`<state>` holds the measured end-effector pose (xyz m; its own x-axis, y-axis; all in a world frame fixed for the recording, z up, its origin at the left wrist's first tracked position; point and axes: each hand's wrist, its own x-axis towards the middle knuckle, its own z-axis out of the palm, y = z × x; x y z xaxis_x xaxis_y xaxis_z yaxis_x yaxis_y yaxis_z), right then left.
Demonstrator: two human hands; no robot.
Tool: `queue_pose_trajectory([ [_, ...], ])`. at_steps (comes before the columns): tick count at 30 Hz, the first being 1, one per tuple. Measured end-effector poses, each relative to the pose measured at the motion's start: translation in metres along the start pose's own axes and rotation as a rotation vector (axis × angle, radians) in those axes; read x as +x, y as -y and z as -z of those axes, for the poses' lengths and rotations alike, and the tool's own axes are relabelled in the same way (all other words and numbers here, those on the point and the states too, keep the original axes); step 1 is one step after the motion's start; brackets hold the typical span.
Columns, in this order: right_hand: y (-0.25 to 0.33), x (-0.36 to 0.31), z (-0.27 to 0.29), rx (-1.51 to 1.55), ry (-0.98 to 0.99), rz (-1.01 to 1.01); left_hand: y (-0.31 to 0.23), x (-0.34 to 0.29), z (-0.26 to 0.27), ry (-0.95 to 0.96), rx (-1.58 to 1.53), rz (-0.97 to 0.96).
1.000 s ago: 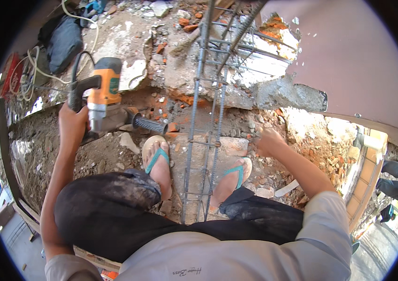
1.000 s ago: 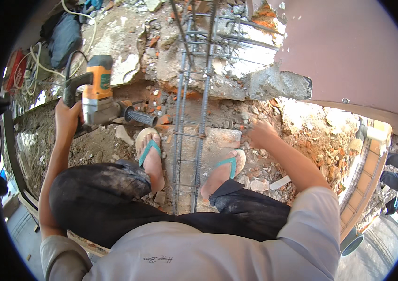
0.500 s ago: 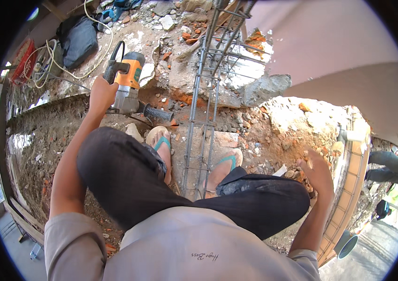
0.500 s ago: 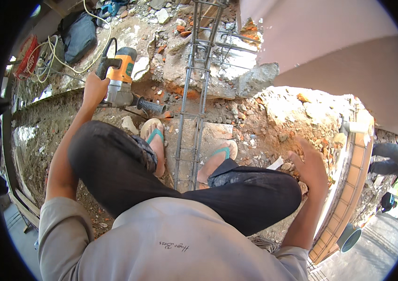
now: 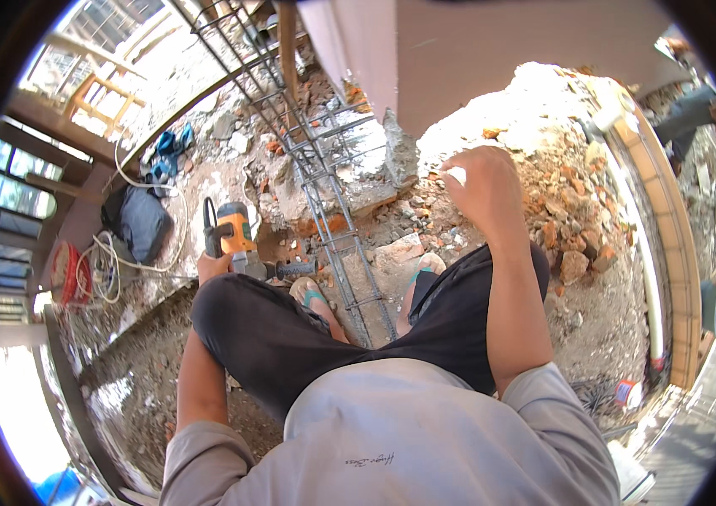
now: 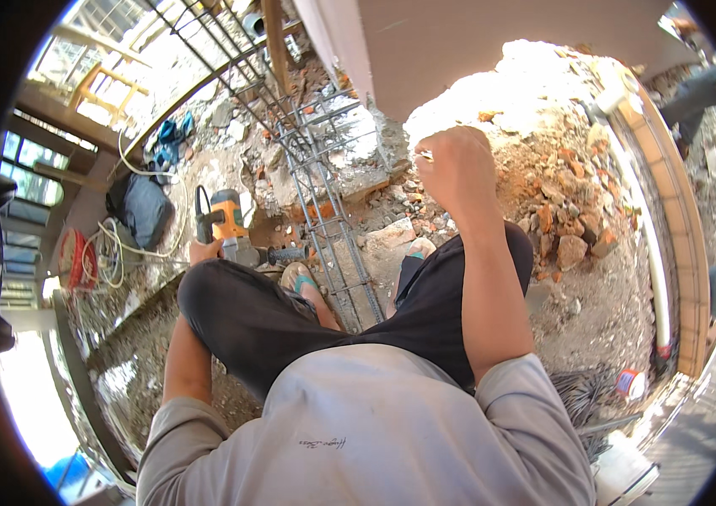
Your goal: The person uses a hammer drill to bore holes into a concrete floor at a construction site. They repeatedly clear debris from the drilled holes and reposition the drill to create additional holes near exposed rebar.
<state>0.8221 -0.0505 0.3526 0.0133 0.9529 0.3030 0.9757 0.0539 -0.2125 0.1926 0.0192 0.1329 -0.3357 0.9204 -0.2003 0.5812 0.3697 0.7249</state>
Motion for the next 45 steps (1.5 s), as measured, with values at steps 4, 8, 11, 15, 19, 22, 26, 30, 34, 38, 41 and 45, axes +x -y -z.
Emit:
queue_pose_trajectory([
  [4,-0.004,-0.001,0.001,0.708,0.029,-0.226,0.027,0.007,0.013,0.062,-0.051,0.011],
  [8,-0.006,0.008,-0.004,0.240,0.083,-0.220,0.047,0.002,0.029,0.062,0.333,-0.493],
  [11,-0.011,0.014,-0.009,0.331,0.038,-0.186,0.046,-0.008,0.036,0.107,0.358,-0.481],
  [15,-0.011,0.014,0.001,0.400,-0.017,-0.202,0.032,-0.028,0.038,0.124,0.308,-0.463],
  [19,-0.001,0.004,0.031,0.449,-0.220,-0.176,0.017,-0.035,0.036,0.244,0.274,-0.535],
  [22,0.003,-0.004,0.064,0.487,-0.385,-0.238,0.014,-0.032,0.031,0.211,0.406,-0.632],
  [26,0.004,-0.003,0.114,0.517,-0.430,-0.123,0.023,-0.021,0.016,0.125,0.383,-0.426],
  [30,-0.005,0.031,0.118,0.407,0.036,0.149,0.037,-0.006,0.004,0.043,0.510,-0.556],
  [34,-0.037,0.063,0.051,0.198,0.762,0.129,0.030,-0.008,0.006,0.040,0.604,-0.485],
  [38,-0.074,0.064,-0.081,-0.173,1.194,0.191,0.002,-0.030,0.007,0.001,-0.328,0.252],
  [41,-0.093,0.048,-0.186,-0.268,1.243,0.233,-0.017,-0.037,0.011,-0.015,-0.413,0.251],
  [45,-0.098,0.035,-0.313,-0.180,1.125,0.376,-0.025,-0.044,0.016,-0.006,-0.386,0.266],
])
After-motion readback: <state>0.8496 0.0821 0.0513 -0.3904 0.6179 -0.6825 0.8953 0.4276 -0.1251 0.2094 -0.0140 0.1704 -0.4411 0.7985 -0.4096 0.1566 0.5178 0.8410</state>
